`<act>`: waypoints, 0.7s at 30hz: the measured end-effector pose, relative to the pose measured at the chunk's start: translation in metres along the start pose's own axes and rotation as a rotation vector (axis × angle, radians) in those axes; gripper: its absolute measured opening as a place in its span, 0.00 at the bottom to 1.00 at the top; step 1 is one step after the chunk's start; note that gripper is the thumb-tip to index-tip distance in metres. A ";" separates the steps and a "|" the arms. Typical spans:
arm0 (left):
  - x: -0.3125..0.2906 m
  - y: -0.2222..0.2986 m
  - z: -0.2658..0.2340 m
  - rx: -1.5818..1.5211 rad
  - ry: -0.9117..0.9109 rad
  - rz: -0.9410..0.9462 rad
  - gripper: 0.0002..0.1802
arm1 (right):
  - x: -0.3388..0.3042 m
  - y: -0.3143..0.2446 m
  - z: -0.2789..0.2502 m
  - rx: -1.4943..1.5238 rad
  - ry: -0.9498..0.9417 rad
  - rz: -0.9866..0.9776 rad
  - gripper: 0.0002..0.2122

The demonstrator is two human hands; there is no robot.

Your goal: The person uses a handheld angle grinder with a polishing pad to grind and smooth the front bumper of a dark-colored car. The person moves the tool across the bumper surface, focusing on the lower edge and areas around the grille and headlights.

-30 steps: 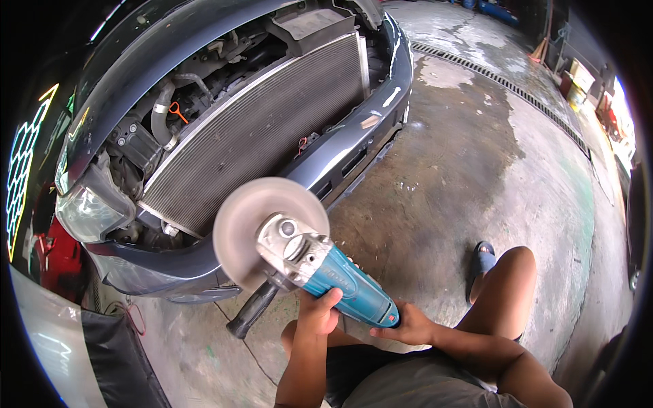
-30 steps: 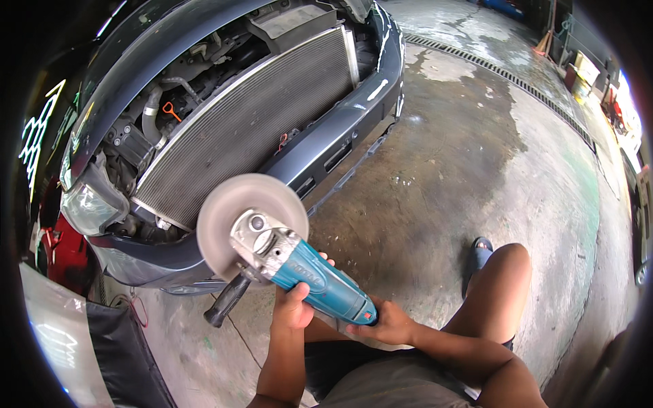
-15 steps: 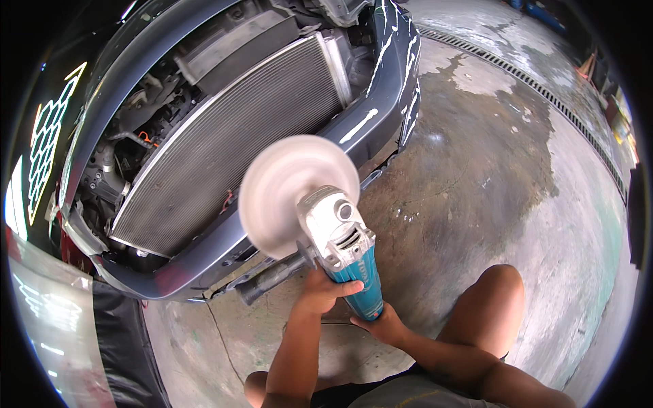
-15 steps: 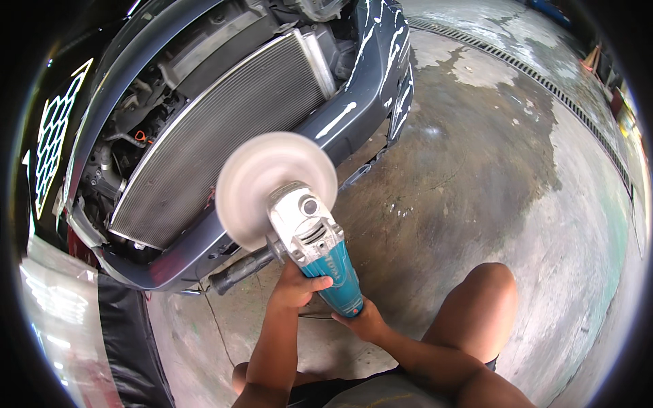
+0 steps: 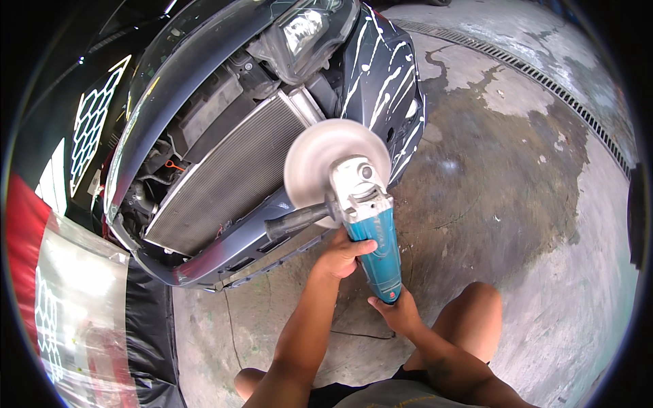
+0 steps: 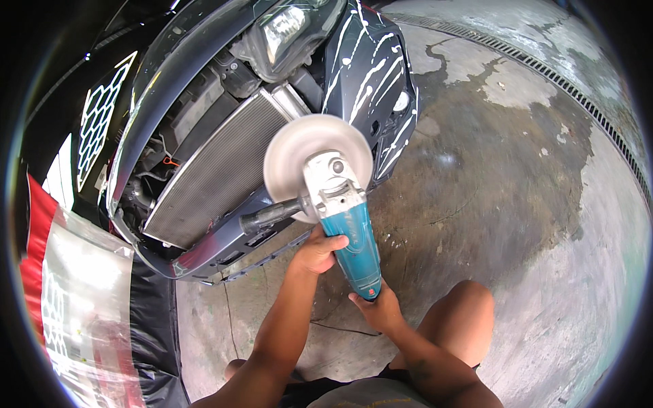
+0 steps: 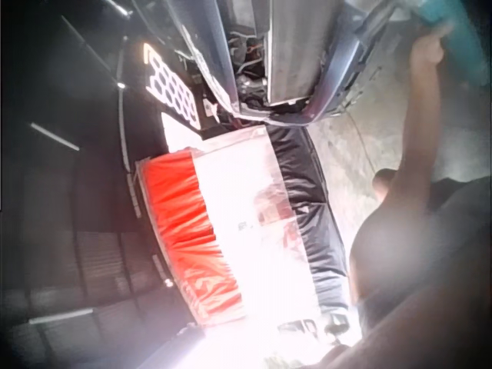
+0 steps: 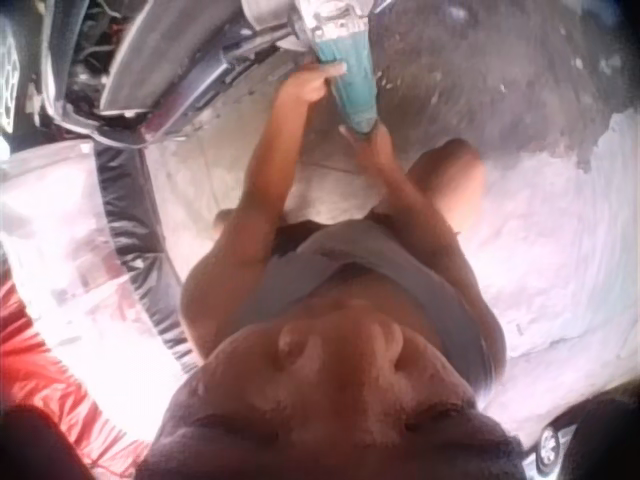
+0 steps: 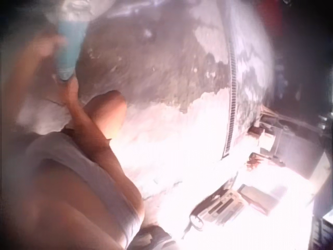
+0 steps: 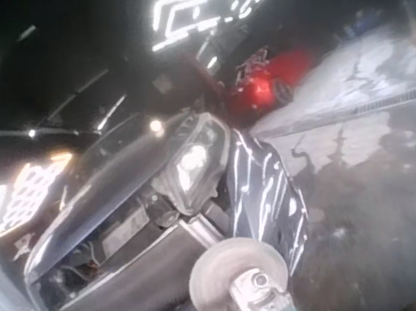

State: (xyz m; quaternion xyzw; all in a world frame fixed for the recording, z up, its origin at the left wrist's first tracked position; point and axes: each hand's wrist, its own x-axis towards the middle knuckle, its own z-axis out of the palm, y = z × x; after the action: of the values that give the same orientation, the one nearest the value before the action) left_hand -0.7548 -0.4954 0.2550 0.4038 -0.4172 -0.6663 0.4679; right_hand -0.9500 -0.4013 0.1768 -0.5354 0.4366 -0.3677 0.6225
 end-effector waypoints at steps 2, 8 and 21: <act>-0.006 -0.003 0.011 -0.113 0.003 0.033 0.47 | -0.007 -0.016 -0.025 -0.071 -0.057 -0.014 0.27; -0.081 0.011 0.041 -0.308 0.138 0.122 0.49 | -0.043 -0.052 -0.056 -0.301 -0.412 0.005 0.32; 0.003 0.020 0.104 -0.439 0.043 0.089 0.46 | -0.044 -0.109 -0.149 -0.209 -0.369 -0.033 0.26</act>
State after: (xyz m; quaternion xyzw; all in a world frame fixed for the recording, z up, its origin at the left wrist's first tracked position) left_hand -0.8467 -0.4837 0.3069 0.2877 -0.2693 -0.7111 0.5823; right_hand -1.1044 -0.4292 0.2841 -0.6623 0.3421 -0.2262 0.6271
